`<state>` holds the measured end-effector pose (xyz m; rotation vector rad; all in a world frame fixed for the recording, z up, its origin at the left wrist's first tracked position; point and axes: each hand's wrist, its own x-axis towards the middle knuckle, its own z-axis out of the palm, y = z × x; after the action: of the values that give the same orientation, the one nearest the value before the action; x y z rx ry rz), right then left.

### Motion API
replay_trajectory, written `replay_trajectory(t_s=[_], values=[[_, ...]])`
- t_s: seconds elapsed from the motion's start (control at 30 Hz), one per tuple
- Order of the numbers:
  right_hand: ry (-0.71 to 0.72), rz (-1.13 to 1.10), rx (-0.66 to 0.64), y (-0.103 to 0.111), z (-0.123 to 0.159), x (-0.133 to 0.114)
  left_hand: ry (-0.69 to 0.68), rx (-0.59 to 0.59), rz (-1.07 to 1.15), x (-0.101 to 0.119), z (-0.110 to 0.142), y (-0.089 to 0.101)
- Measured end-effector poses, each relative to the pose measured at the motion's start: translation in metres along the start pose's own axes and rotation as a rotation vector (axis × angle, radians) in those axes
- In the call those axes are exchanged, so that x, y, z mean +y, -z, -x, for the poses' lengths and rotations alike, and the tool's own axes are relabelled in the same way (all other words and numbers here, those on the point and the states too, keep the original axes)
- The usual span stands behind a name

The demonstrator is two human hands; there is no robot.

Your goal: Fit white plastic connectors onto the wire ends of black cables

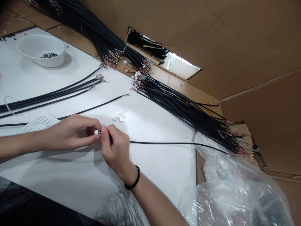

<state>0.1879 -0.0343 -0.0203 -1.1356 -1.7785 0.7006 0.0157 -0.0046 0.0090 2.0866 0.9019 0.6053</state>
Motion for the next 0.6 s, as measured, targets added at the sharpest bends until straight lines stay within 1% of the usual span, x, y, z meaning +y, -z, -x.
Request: replay_trajectory(t_s=[0.27, 0.6], values=[[-0.013, -0.021, -0.019, -0.0005, 0.0004, 0.0024, 0.002, 0.005, -0.018, 0.0002, 0.0017, 0.0003], [-0.043, -0.011, -0.060, -0.0006, -0.0005, 0.0021, 0.003, -0.023, -0.072, -0.0018, 0.0012, 0.0004]])
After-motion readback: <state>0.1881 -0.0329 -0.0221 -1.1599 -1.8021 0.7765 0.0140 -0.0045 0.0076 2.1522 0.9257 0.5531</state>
